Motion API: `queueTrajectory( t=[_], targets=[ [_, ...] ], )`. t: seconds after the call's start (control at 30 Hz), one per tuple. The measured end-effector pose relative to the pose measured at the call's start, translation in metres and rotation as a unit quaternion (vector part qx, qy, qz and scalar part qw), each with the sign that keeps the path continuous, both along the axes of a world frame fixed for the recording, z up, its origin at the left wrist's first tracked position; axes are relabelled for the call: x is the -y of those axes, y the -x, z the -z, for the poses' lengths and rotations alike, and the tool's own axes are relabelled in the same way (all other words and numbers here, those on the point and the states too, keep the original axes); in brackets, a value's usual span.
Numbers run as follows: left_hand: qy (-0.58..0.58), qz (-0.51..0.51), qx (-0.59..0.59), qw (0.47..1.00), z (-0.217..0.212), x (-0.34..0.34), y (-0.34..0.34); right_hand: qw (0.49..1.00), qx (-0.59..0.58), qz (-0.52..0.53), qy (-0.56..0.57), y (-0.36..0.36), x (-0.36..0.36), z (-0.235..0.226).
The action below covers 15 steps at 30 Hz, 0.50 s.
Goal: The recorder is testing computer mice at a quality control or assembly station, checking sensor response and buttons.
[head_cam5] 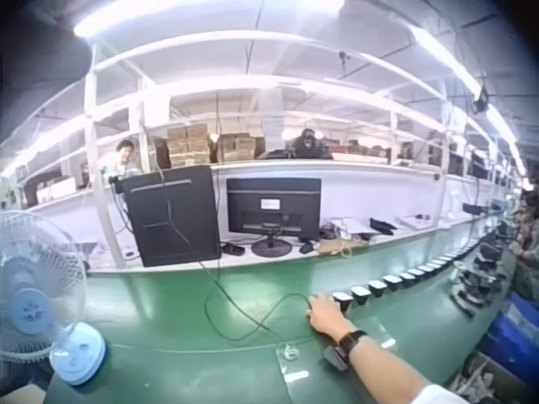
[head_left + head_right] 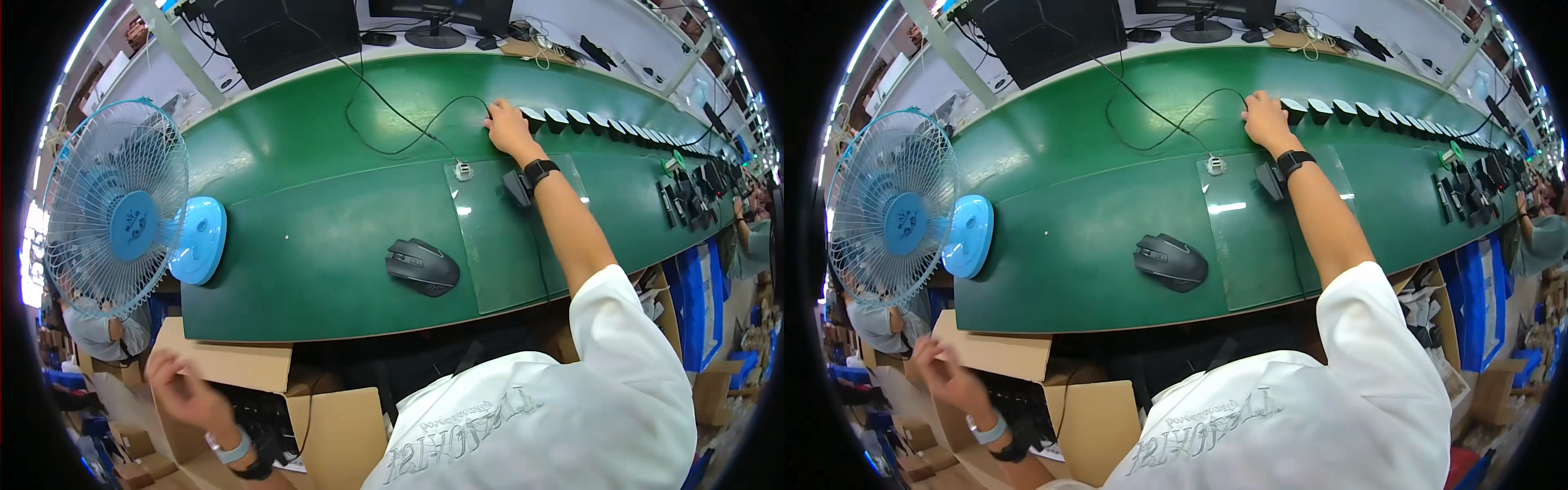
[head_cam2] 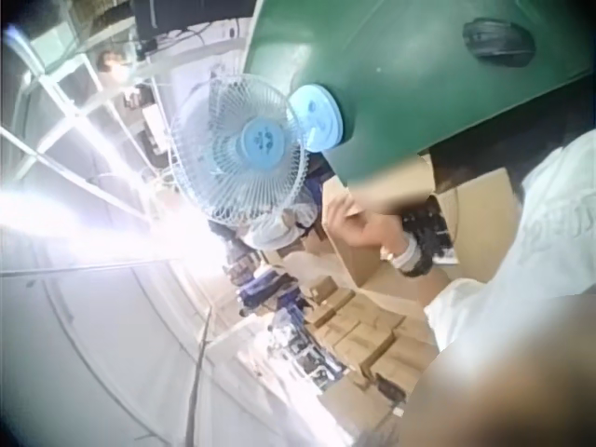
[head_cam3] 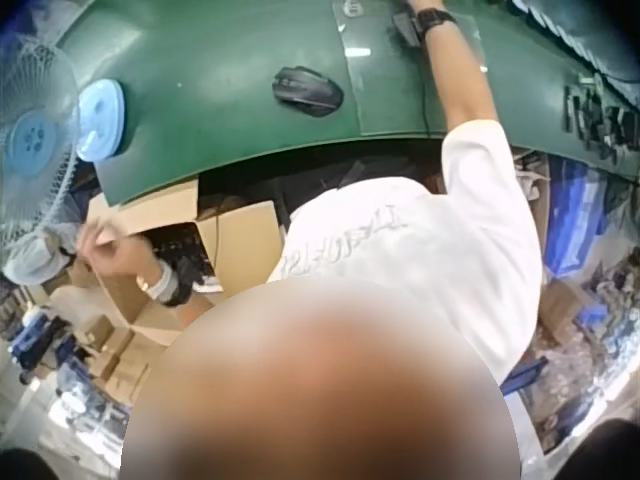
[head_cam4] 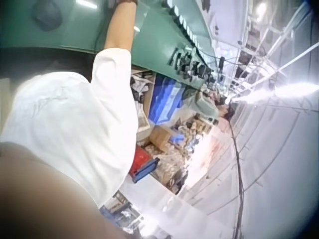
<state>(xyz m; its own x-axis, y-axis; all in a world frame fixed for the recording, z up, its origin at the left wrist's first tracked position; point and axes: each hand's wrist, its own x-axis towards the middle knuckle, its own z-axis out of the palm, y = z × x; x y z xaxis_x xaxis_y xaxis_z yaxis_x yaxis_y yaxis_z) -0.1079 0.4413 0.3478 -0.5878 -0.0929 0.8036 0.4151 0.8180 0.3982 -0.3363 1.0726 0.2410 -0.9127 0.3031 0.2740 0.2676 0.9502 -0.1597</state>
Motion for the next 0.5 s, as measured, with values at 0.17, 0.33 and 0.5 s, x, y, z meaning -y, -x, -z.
queueTrajectory(
  t=[0.17,0.33,0.5],
  targets=[
    [0.062,0.292,0.118,0.947,-0.004,-0.163,0.033,0.89,-0.036,-0.339,0.303,-0.072,0.076,-0.05],
    [0.04,0.342,0.146,0.927,0.035,-0.242,0.062,0.759,0.002,-0.451,0.469,-0.178,0.204,-0.07],
    [-0.026,0.375,0.188,0.908,0.065,-0.236,0.057,0.563,0.08,-0.278,0.774,-0.201,0.226,-0.071]
  ],
)
